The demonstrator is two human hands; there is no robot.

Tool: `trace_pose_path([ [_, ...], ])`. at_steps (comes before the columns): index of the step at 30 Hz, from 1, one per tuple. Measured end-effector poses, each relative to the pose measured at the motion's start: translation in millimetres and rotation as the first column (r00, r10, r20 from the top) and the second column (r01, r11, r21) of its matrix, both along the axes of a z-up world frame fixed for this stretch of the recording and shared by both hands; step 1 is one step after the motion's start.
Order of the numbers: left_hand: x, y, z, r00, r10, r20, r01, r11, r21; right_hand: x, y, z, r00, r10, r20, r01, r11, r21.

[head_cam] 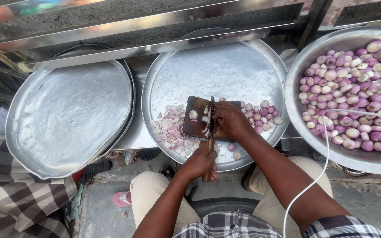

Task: The person chops small onions on a wooden block using a knife and moves more onions from a large bowl to the workspace.

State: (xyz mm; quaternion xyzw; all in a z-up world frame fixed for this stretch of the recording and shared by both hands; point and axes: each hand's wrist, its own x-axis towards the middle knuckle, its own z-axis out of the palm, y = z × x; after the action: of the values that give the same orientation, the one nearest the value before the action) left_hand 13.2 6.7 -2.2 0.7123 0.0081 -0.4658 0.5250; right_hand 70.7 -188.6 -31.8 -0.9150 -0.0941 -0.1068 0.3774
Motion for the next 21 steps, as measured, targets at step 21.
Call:
trace_pose_path([
  [21, -21.2, -5.4, -10.2, 0.947, 0.034, 0.321, -0.083, 0.986, 0.141, -45.3, -25.4, 27.4, 0.936, -0.311, 0.166, 0.272, 0.937, 0.219],
])
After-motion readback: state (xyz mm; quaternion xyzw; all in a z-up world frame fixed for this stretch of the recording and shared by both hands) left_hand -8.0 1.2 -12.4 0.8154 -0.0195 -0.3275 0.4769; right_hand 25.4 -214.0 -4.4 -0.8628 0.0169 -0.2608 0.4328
